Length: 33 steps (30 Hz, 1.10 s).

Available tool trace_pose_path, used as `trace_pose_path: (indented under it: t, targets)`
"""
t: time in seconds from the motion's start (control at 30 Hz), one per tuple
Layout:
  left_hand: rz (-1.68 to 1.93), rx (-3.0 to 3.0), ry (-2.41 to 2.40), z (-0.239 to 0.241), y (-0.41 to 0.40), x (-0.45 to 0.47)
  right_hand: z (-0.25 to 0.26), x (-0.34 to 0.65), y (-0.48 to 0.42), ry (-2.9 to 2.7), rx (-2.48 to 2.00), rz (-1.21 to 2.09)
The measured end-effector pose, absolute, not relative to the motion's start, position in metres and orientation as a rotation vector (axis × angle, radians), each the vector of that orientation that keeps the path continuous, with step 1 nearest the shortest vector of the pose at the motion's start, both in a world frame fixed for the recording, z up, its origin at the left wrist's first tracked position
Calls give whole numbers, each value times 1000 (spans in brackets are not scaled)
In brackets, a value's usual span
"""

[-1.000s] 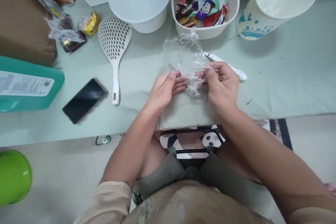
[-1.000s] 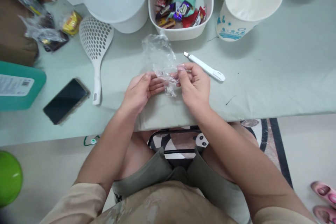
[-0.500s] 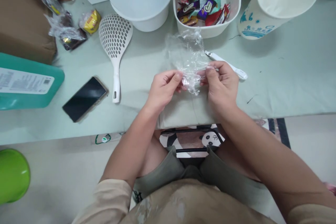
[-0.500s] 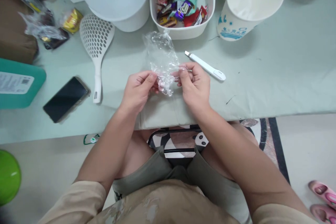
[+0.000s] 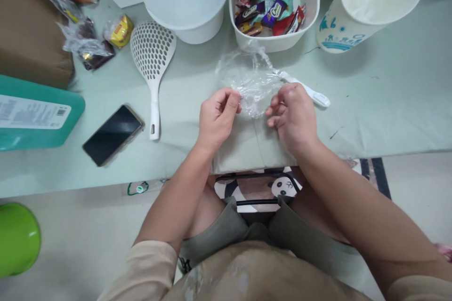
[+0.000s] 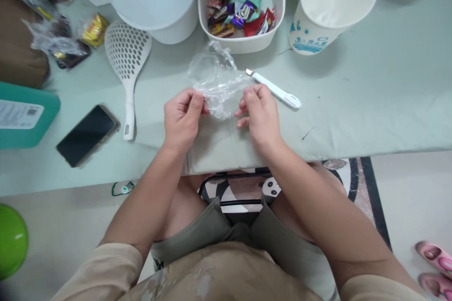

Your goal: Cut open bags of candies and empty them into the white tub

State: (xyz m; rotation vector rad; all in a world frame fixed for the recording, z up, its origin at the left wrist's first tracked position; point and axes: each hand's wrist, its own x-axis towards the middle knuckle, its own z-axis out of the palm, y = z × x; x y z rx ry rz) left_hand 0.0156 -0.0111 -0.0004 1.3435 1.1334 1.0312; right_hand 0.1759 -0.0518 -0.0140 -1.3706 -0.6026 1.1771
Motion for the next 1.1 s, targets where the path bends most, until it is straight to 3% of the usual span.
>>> trace_pose_path:
  t: [0.27,0.63,0.8,1.1]
  targets:
    - [949,1503,1093,5,-18,21,-7,175,-57,-954,-1456,1074]
    - [984,1077,1009,-5,-10,20,-4,177,-52,-584,-1266,1297]
    - [1131,1166,1169,-2,-11,22,-3,176,-53,-633,-1231,1300]
    - [831,1161,957,1,-14,21,-9,174,-55,-765,-1155,1335]
